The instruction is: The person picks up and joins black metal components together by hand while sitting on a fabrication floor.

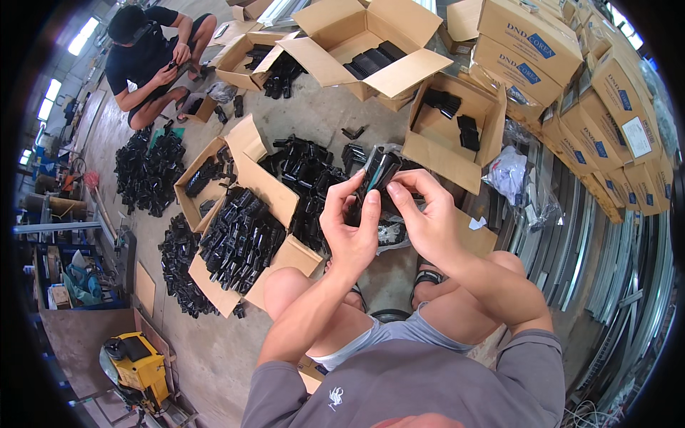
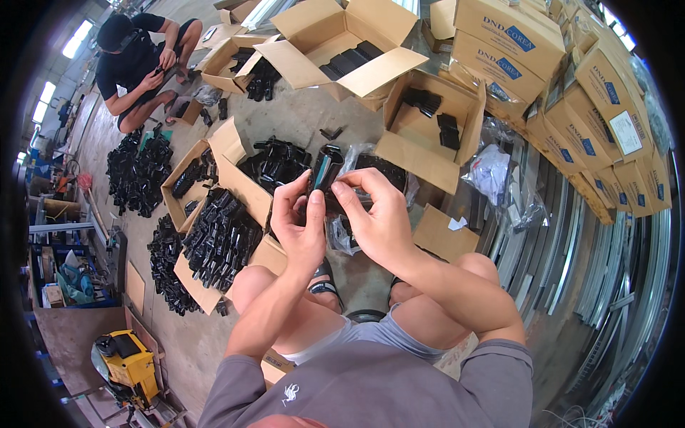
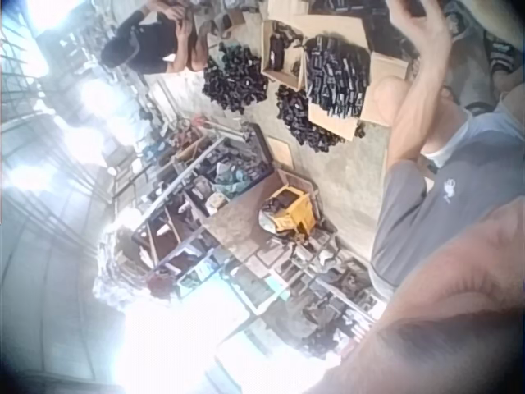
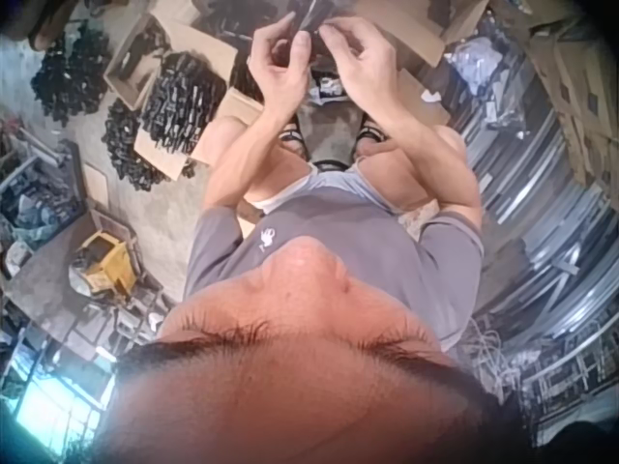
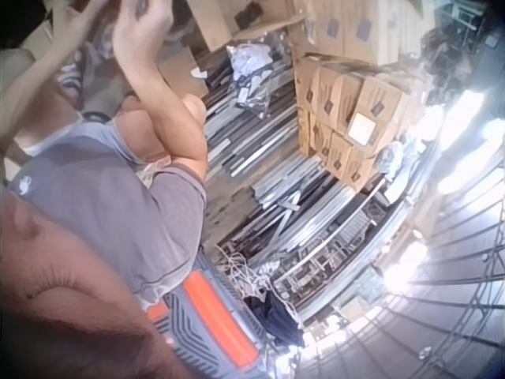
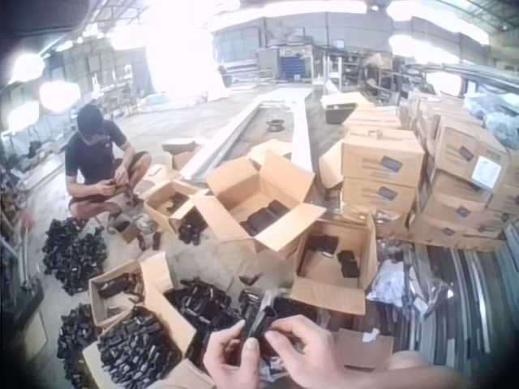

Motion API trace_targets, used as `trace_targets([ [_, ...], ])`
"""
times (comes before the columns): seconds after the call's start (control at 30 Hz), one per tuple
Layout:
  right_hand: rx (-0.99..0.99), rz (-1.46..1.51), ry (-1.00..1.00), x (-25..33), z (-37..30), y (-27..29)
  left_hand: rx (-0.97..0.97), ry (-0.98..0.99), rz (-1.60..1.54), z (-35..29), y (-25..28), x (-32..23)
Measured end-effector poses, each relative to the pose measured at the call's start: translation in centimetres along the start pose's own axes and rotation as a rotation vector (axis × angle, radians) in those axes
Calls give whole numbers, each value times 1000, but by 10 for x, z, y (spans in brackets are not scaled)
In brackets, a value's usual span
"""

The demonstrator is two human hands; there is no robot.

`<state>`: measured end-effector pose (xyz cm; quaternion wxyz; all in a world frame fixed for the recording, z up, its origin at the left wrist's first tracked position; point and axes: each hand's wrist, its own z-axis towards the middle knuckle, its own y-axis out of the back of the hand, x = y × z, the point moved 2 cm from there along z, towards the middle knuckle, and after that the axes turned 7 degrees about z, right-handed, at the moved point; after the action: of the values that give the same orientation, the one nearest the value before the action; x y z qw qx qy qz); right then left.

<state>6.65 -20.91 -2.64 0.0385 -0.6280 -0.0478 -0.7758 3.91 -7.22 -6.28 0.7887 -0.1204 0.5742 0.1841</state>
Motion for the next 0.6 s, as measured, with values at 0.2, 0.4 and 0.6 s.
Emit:
trace_targets([
  [0.2,-25,45,29,-2,-1,-4,-2,-13,24,0,2,3],
  [0.4,-27,48,-16,1,-2,-5,-1,-29,48,0,2,0],
  [0.6,53,2,14,-3,-2,0,8,-12,30,0,1,-4],
])
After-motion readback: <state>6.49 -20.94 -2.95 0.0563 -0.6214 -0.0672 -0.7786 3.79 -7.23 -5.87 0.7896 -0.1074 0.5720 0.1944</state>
